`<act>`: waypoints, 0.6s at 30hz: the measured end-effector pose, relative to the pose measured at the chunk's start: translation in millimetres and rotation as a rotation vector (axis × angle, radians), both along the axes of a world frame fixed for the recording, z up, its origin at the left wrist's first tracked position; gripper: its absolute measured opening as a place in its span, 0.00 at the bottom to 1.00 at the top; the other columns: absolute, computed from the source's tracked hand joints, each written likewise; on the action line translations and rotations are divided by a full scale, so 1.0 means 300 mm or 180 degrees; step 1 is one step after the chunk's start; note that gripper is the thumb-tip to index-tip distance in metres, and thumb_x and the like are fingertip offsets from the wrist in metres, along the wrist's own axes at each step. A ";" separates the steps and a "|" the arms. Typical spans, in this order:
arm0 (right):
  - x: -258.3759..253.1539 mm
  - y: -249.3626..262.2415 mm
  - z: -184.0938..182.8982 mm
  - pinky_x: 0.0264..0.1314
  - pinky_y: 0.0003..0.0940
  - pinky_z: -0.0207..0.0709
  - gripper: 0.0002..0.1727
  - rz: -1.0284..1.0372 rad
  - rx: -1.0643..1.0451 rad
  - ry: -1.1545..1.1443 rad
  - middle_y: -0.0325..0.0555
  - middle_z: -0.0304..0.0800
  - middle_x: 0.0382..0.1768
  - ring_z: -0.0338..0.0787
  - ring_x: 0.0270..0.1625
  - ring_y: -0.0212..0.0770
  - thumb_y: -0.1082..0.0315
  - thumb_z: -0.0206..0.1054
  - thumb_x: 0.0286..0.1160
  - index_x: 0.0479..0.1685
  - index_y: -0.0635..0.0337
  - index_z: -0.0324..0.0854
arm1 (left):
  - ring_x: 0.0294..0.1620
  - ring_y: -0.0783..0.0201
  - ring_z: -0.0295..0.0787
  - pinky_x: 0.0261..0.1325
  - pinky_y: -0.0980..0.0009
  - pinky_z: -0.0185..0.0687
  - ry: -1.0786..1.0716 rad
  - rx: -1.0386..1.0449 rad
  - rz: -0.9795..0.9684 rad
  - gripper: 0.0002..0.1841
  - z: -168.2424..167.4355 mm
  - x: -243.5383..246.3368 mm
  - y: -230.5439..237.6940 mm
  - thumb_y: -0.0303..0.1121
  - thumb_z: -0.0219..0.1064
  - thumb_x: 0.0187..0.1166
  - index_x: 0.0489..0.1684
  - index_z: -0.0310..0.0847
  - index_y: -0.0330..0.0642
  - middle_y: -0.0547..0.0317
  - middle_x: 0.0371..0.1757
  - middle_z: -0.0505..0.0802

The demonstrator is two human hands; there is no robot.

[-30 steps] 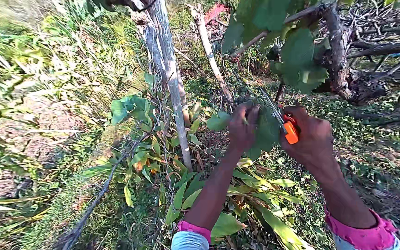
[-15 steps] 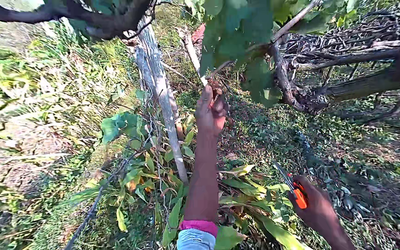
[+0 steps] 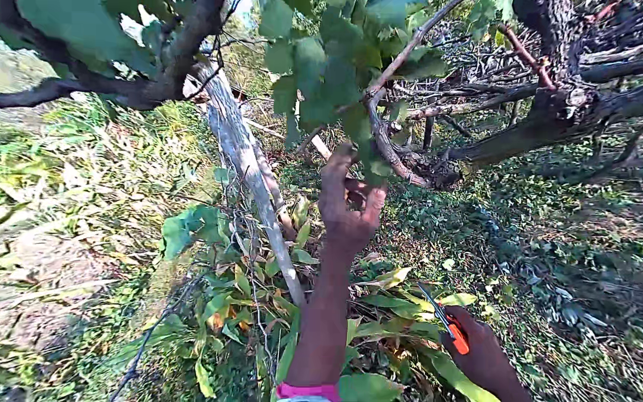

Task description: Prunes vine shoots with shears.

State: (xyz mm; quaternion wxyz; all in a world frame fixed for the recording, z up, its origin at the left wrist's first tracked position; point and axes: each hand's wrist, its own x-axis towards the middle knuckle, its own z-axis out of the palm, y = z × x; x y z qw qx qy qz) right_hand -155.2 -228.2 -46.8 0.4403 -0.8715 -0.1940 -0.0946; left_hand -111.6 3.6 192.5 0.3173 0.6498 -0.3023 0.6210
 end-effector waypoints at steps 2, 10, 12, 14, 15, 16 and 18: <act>-0.002 0.000 -0.003 0.45 0.63 0.85 0.27 0.0015 0.0072 -0.0097 0.60 0.94 0.38 0.94 0.37 0.60 0.65 0.76 0.61 0.63 0.67 0.84 | 0.67 0.62 0.84 0.62 0.68 0.86 0.0174 0.0275 0.0043 0.42 0.066 -0.003 -0.041 0.37 0.76 0.70 0.87 0.62 0.35 0.42 0.82 0.76; 0.021 -0.018 0.001 0.36 0.49 0.86 0.27 0.0141 0.0141 -0.0102 0.51 0.92 0.32 0.90 0.30 0.46 0.60 0.75 0.63 0.62 0.65 0.83 | 0.54 0.64 0.91 0.59 0.69 0.88 -0.0960 0.0397 -0.0291 0.07 0.163 0.077 0.008 0.20 0.68 0.73 0.43 0.90 0.33 0.46 0.51 0.94; 0.032 -0.017 0.014 0.37 0.46 0.86 0.26 0.0125 0.0178 -0.0079 0.48 0.91 0.32 0.90 0.30 0.43 0.60 0.74 0.64 0.62 0.65 0.83 | 0.54 0.59 0.92 0.58 0.67 0.89 -0.0979 0.0314 -0.0035 0.08 0.096 0.132 0.047 0.20 0.70 0.72 0.46 0.90 0.34 0.43 0.52 0.93; 0.036 -0.010 0.042 0.36 0.42 0.86 0.26 0.0085 0.0208 0.0038 0.45 0.91 0.32 0.89 0.30 0.39 0.60 0.75 0.63 0.62 0.63 0.83 | 0.56 0.50 0.93 0.59 0.58 0.90 -0.0357 0.0491 0.0245 0.13 -0.012 0.205 0.092 0.18 0.73 0.65 0.48 0.91 0.33 0.38 0.57 0.93; 0.040 -0.008 0.060 0.36 0.41 0.86 0.26 0.0080 0.0192 0.0100 0.44 0.91 0.32 0.89 0.30 0.38 0.59 0.75 0.64 0.62 0.62 0.83 | 0.56 0.46 0.93 0.58 0.52 0.90 0.0180 0.0645 0.0357 0.16 -0.062 0.250 0.113 0.17 0.74 0.63 0.51 0.92 0.34 0.38 0.59 0.93; 0.040 -0.005 0.076 0.36 0.40 0.85 0.26 0.0100 0.0196 0.0145 0.43 0.91 0.33 0.88 0.30 0.37 0.60 0.75 0.65 0.63 0.62 0.83 | 0.57 0.44 0.93 0.59 0.46 0.89 0.0731 0.0846 0.0414 0.17 -0.098 0.294 0.134 0.17 0.73 0.64 0.53 0.92 0.35 0.39 0.61 0.93; 0.041 0.004 0.094 0.34 0.35 0.85 0.26 0.0106 0.0261 0.0144 0.39 0.90 0.31 0.87 0.29 0.33 0.61 0.75 0.64 0.62 0.62 0.83 | 0.54 0.45 0.93 0.56 0.42 0.88 0.1496 0.1273 0.0465 0.14 -0.144 0.348 0.168 0.19 0.72 0.68 0.51 0.92 0.41 0.46 0.58 0.93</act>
